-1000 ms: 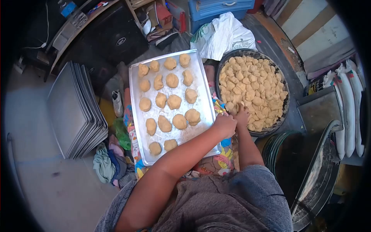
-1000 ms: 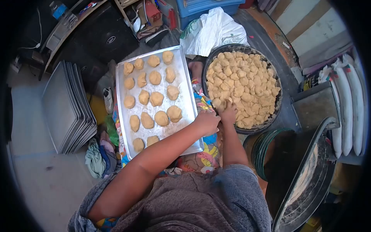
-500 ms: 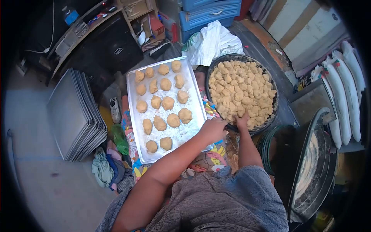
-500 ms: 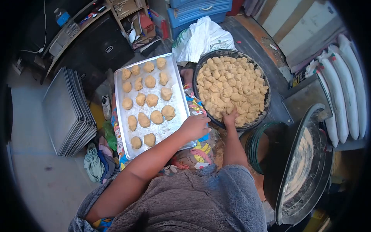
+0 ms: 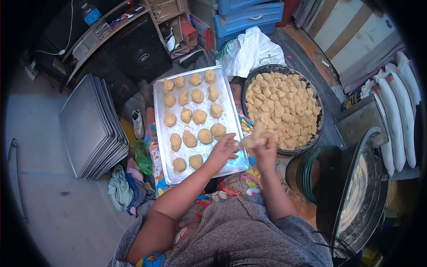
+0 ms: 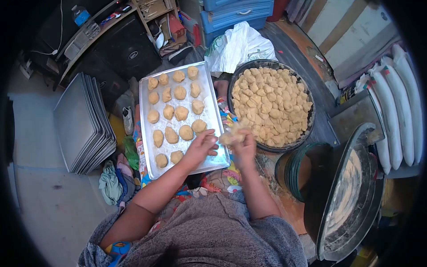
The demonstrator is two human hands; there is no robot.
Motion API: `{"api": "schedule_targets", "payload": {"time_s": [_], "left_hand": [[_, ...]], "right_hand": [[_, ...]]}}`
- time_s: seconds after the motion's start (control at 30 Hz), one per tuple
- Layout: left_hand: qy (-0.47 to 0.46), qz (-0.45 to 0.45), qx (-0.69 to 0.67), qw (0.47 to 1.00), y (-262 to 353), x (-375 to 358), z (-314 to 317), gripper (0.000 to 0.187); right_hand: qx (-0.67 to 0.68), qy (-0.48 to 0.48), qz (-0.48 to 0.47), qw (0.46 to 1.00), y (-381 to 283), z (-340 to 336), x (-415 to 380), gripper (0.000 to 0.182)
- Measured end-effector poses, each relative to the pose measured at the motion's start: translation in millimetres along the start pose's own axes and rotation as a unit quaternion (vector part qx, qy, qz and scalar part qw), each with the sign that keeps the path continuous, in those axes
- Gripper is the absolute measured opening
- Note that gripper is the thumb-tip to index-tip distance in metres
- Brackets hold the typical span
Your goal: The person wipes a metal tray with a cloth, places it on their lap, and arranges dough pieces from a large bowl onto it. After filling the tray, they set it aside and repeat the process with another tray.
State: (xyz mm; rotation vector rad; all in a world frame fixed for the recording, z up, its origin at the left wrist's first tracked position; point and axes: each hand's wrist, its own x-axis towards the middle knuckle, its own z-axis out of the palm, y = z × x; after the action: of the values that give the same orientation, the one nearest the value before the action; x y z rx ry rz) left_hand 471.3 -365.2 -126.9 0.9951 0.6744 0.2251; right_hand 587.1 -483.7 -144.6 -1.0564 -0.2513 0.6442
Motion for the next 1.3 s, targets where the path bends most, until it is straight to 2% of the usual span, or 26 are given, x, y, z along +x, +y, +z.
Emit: {"api": "schedule_targets", "payload": {"time_s": [0.03, 0.07, 0.1, 0.13, 0.17, 0.2, 0.23, 0.3, 0.37, 0.43, 0.47, 0.5, 0.53, 0.57, 0.6, 0.67, 0.7, 0.77, 0.9, 1.0, 1.07, 1.13, 1.17, 1.2, 1.27, 1.3], "left_hand": [[-0.002, 0.000, 0.000, 1.000, -5, -6, -16, 0.040], [0.005, 0.008, 0.099, 0.995, -11, -12, -36, 0.043], [0.013, 0.017, 0.196, 0.980, -16, -20, -48, 0.046], [0.017, 0.020, 0.197, 0.980, -22, -31, -54, 0.046], [0.063, 0.085, 0.297, 0.949, -28, -43, -60, 0.047], [0.108, 0.147, 0.392, 0.902, -24, -52, -62, 0.048], [0.114, 0.147, 0.392, 0.901, -21, -58, -62, 0.048], [0.155, 0.226, 0.470, 0.839, -16, -66, -54, 0.046], [0.171, 0.241, 0.442, 0.847, -12, -64, -51, 0.039], [0.133, 0.322, 0.506, 0.789, -13, -60, -55, 0.030], [0.132, 0.324, 0.504, 0.790, -15, -59, -54, 0.030], [0.098, 0.313, 0.548, 0.769, -16, -59, -53, 0.026], [0.063, 0.300, 0.591, 0.746, -18, -58, -52, 0.023], [0.062, 0.302, 0.589, 0.747, -20, -57, -53, 0.023], [0.054, 0.295, 0.603, 0.739, -22, -55, -53, 0.022], [0.049, 0.289, 0.616, 0.731, -26, -56, -55, 0.022], [0.052, 0.263, 0.629, 0.729, -25, -57, -55, 0.020], [0.059, 0.237, 0.641, 0.728, -23, -61, -55, 0.019], [0.072, 0.238, 0.638, 0.729, -21, -63, -54, 0.020], [0.066, 0.247, 0.633, 0.731, -18, -62, -55, 0.020], [0.057, 0.253, 0.627, 0.734, -12, -59, -59, 0.020], [0.080, 0.237, 0.575, 0.779, -3, -49, -64, 0.019], [0.079, 0.235, 0.573, 0.781, 2, -42, -65, 0.019], [0.115, 0.274, 0.573, 0.764, 11, -34, -65, 0.019], [0.154, 0.314, 0.570, 0.743, 21, -20, -66, 0.020], [0.149, 0.315, 0.574, 0.741, 21, -9, -70, 0.020]], "right_hand": [[-0.040, -0.025, 0.057, 0.997, 4, 17, -17, 0.029], [0.015, -0.114, 0.123, 0.986, 20, 22, -26, 0.029], [0.016, -0.117, 0.122, 0.985, 30, 18, -28, 0.029], [-0.045, -0.164, 0.176, 0.970, 38, 16, -29, 0.028], [-0.107, -0.210, 0.227, 0.945, 46, 14, -29, 0.028], [-0.167, -0.194, 0.216, 0.942, 41, 19, -31, 0.029], [-0.167, -0.200, 0.217, 0.941, 39, 25, -34, 0.029], [-0.265, -0.176, 0.035, 0.947, 34, 31, -36, 0.032], [-0.277, -0.161, -0.003, 0.947, 27, 36, -37, 0.035], [-0.427, -0.174, -0.155, 0.873, 14, 43, -42, 0.034], [-0.522, -0.209, -0.122, 0.818, 10, 39, -43, 0.035], [-0.525, -0.207, -0.124, 0.816, 9, 38, -44, 0.035], [-0.561, -0.208, -0.136, 0.790, 9, 37, -45, 0.036], [-0.596, -0.208, -0.148, 0.761, 9, 35, -45, 0.038], [-0.598, -0.208, -0.149, 0.760, 10, 33, -45, 0.038], [-0.540, -0.195, -0.078, 0.815, 16, 29, -42, 0.041], [-0.540, -0.198, -0.082, 0.814, 21, 30, -42, 0.041], [-0.536, -0.162, -0.223, 0.798, 33, 32, -47, 0.044], [-0.582, -0.184, -0.232, 0.758, 28, 35, -46, 0.047], [-0.585, -0.242, -0.186, 0.751, 16, 33, -34, 0.048], [-0.633, -0.304, -0.071, 0.709, -7, 46, -26, 0.044], [-0.626, -0.304, -0.049, 0.716, -6, 46, 1, 0.044], [-0.619, -0.302, -0.026, 0.724, -4, 46, 14, 0.043], [-0.621, -0.302, -0.023, 0.723, -2, 52, 23, 0.043], [-0.584, -0.221, -0.155, 0.765, 8, 71, 34, 0.042], [-0.584, -0.224, -0.158, 0.764, 13, 74, 37, 0.042]]}}
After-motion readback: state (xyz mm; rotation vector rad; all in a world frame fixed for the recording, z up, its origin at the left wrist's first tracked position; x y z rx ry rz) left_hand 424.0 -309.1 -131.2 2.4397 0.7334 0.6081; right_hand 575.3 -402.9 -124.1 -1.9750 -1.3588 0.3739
